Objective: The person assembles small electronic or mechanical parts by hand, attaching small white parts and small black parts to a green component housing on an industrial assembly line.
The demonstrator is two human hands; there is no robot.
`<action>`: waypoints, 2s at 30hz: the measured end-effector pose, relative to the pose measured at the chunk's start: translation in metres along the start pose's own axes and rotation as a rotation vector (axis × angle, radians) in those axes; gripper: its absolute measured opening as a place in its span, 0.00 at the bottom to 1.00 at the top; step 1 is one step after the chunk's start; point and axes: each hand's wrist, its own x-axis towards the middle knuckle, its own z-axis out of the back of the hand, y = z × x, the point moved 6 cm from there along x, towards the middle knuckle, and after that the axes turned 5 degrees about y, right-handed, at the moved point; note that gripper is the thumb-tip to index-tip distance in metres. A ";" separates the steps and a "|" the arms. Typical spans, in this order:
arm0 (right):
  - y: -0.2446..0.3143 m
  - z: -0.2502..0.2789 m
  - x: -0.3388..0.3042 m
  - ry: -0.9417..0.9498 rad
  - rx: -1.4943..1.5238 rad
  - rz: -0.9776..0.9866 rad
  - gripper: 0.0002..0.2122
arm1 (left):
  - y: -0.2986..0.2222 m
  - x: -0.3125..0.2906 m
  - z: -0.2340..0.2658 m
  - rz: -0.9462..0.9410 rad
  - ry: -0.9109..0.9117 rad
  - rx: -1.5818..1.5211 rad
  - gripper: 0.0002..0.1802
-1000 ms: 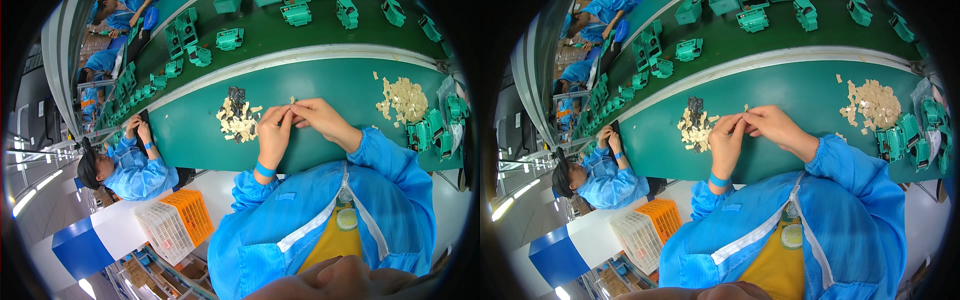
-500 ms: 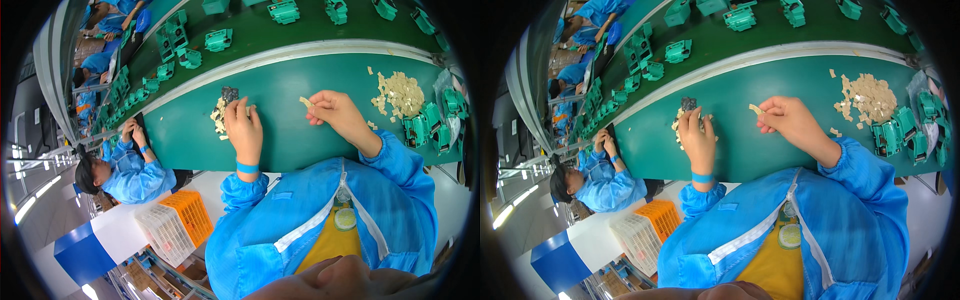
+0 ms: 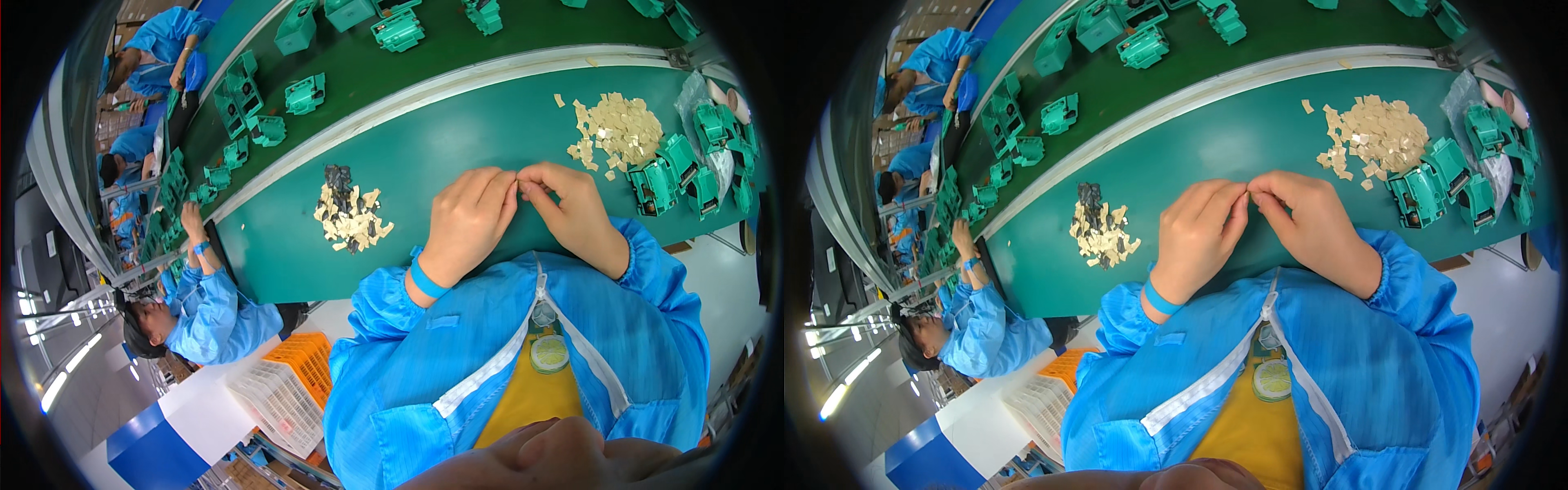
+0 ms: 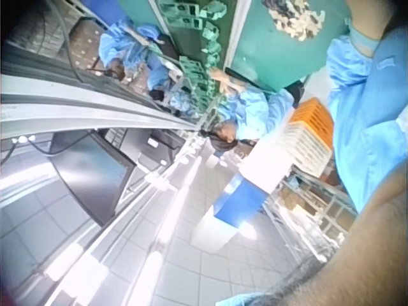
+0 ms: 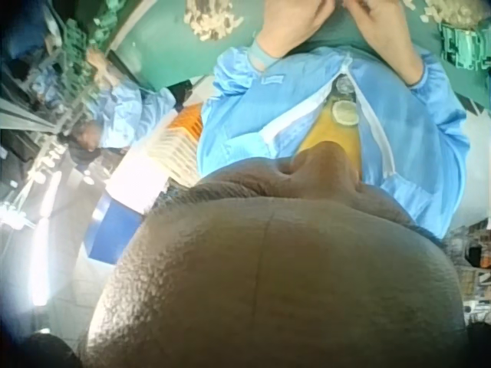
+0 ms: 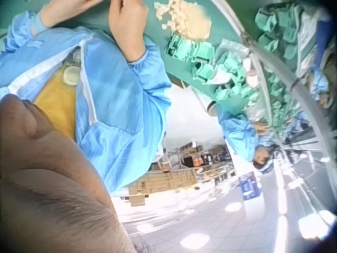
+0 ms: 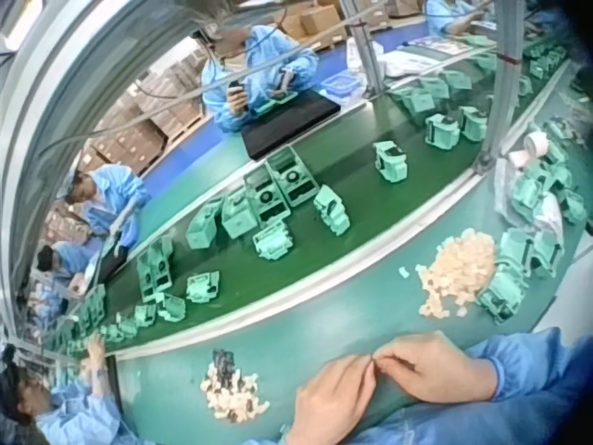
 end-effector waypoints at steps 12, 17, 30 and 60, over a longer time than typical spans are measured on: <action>-0.043 0.086 -0.033 -0.318 0.096 -0.234 0.08 | 0.012 0.052 -0.092 -0.006 0.155 -0.189 0.01; -0.037 0.096 -0.035 -0.320 -0.032 -0.238 0.09 | -0.007 0.064 -0.095 -0.063 -0.040 -0.425 0.08; -0.008 0.074 -0.012 -0.126 -0.315 0.094 0.04 | 0.011 0.040 -0.079 0.208 0.284 -0.741 0.07; -0.082 0.115 0.013 -0.354 -0.676 -0.203 0.08 | 0.013 0.030 -0.051 -0.149 -0.060 0.046 0.13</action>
